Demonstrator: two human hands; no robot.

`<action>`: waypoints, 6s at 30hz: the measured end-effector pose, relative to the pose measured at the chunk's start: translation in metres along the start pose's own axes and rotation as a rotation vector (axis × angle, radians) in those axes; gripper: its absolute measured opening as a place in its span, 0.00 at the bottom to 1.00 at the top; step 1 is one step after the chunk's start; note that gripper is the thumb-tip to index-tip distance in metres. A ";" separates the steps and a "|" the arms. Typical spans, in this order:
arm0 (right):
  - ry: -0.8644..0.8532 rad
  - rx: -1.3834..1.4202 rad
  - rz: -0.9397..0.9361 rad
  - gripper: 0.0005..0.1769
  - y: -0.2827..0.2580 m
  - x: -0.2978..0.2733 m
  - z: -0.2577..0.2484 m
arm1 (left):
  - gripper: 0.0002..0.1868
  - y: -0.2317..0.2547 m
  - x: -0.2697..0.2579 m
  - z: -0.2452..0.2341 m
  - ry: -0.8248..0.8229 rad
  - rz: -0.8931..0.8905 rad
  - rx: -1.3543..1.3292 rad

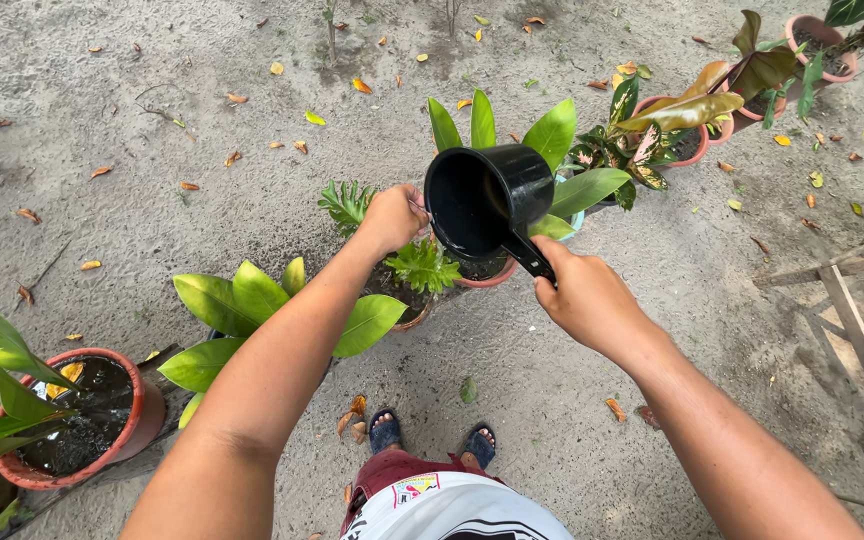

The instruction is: The person waters various potted plants in a garden using a black dipper. They scoop water from several buckets and pour it directly onto the soil of each plant pot.

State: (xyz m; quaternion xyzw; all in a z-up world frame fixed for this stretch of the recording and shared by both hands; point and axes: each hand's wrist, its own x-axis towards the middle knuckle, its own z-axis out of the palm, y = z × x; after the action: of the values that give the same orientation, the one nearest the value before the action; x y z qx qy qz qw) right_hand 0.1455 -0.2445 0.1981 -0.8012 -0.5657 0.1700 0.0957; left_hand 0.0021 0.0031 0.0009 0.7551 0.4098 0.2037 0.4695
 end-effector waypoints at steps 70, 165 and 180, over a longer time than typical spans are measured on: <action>0.073 -0.107 -0.349 0.30 0.213 0.156 -0.123 | 0.02 0.092 0.169 0.139 0.134 -0.222 -0.490; -1.967 -0.272 -1.247 0.26 -0.860 -0.691 0.625 | 0.14 -0.246 -1.363 -0.218 2.551 -0.917 0.174; -1.989 -0.204 -1.189 0.08 -1.220 -0.851 0.805 | 0.11 -0.413 -1.647 -0.522 2.360 -1.115 0.076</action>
State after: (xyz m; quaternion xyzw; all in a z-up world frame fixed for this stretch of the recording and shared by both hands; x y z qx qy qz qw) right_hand -1.4849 -0.6579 0.0156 0.0735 -0.6889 0.6059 -0.3910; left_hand -1.4932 -0.9565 0.0145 -0.1355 0.8337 0.5070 -0.1718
